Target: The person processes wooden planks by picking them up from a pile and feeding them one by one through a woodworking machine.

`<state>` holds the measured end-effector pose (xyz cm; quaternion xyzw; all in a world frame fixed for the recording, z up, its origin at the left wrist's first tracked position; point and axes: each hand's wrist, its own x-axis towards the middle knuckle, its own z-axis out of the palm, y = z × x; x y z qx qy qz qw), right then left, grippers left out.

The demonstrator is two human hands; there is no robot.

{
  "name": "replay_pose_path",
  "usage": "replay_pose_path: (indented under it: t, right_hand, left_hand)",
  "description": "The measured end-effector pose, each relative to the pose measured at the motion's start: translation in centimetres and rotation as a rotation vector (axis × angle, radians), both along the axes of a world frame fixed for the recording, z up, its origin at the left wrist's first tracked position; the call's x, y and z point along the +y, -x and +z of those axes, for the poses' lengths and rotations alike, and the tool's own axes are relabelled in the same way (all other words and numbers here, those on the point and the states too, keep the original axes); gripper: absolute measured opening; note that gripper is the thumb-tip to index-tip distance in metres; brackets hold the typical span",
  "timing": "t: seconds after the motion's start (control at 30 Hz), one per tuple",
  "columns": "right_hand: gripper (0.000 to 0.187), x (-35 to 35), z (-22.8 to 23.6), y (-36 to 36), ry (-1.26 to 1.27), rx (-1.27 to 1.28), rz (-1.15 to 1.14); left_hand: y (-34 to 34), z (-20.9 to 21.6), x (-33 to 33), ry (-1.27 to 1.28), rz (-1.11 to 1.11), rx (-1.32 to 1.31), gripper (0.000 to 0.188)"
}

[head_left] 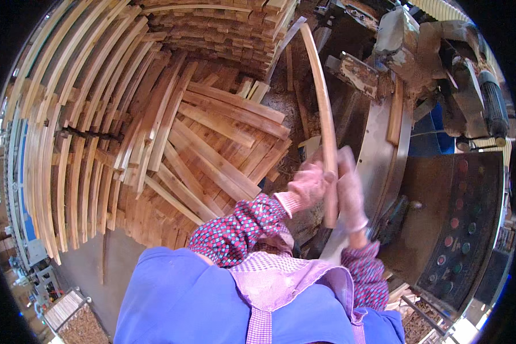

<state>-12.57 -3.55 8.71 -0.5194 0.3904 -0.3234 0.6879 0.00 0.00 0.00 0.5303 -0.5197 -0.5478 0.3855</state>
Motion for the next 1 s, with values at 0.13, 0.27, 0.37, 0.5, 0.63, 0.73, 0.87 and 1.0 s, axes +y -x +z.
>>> replay_pose_path:
  t: [0.13, 0.27, 0.37, 0.5, 0.63, 0.73, 0.87, 1.0]
  right_hand:
    - [0.086, 13.1, -0.1, -2.8, 0.256, 0.57, -0.269]
    - [0.083, 23.7, -3.0, 5.4, 0.301, 1.158, -0.396]
    - [0.071, 23.6, -3.7, 5.5, 0.328, 1.345, -0.405]
    - [0.056, 17.8, -7.5, 7.3, 0.764, 1.705, -0.318]
    - [0.052, 1.5, -9.3, 8.0, 0.812, 1.892, -0.132]
    - [0.049, -9.9, -12.0, 11.7, 1.019, 1.848, -0.218]
    - [0.041, -19.4, -10.5, 7.7, 0.867, 1.67, -0.272]
    - [0.038, -21.2, -11.0, 7.7, 1.109, 1.347, -0.468]
  left_hand:
    - [-7.2, -1.2, 7.0, 0.298, -0.156, -0.404, 0.064]
    - [-20.5, 0.1, 4.9, -0.108, -0.013, -1.15, 0.066]
    - [-34.0, -4.6, 7.0, -0.361, 0.391, -1.655, 0.094]
    - [-42.2, -4.1, 6.7, -0.798, 0.425, -1.585, 0.107]
    - [-45.6, -7.9, 8.0, -0.66, 0.428, -1.697, 0.103]
    - [-47.7, -10.3, 4.5, -0.759, 0.49, -1.483, 0.103]
    - [-48.3, -10.7, 4.3, -0.752, 0.522, -1.666, 0.093]
    - [-50.8, -11.6, 3.6, -0.677, 0.472, -1.584, 0.069]
